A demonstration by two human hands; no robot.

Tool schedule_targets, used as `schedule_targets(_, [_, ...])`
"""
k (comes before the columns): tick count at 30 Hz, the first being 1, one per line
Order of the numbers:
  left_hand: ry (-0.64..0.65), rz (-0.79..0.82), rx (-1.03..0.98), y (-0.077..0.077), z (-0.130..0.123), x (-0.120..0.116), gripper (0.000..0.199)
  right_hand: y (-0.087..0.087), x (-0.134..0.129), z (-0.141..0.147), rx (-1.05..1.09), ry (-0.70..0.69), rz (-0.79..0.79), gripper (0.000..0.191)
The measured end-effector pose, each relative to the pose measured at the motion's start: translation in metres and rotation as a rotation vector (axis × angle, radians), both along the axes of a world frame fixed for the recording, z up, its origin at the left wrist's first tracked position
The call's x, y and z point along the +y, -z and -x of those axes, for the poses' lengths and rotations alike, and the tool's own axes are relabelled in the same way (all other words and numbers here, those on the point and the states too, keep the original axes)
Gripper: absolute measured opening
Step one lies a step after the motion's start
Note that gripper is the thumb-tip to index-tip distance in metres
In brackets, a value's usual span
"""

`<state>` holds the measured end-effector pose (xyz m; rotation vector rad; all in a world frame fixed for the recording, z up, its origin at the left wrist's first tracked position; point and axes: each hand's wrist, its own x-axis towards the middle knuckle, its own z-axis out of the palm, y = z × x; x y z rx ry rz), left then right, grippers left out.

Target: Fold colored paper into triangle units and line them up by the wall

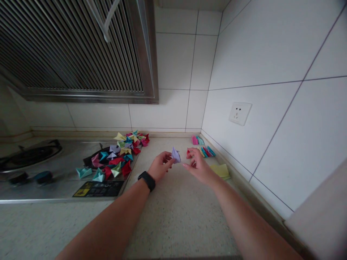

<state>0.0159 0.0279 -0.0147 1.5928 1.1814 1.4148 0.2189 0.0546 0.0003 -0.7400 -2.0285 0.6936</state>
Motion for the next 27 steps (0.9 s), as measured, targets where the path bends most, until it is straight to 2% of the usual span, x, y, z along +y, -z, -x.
schedule_targets(7, [-0.088,-0.029,-0.119,0.003,0.006,0.007,0.048,0.003,-0.009,0.004,-0.157,-0.030,0.003,0.045])
schedule_targets(11, [-0.122,-0.100,-0.136,0.002,0.004,0.008,0.038,0.004,-0.016,0.010,-0.221,-0.077,-0.014,0.033])
schedule_targets(14, [-0.132,-0.095,-0.064,0.003,0.004,0.011,0.028,0.002,-0.017,0.011,-0.303,-0.120,-0.009,0.024])
schedule_targets(18, [-0.144,-0.086,-0.015,0.004,0.005,0.013,0.023,-0.006,-0.016,0.007,-0.360,-0.094,-0.004,0.004])
schedule_targets(23, [-0.185,-0.086,0.022,0.000,0.008,0.009,0.024,-0.014,-0.030,0.009,-0.402,-0.087,-0.001,0.008])
schedule_targets(27, [-0.286,-0.085,0.096,-0.008,0.018,0.012,0.031,-0.026,-0.040,0.022,-0.555,-0.171,-0.054,0.014])
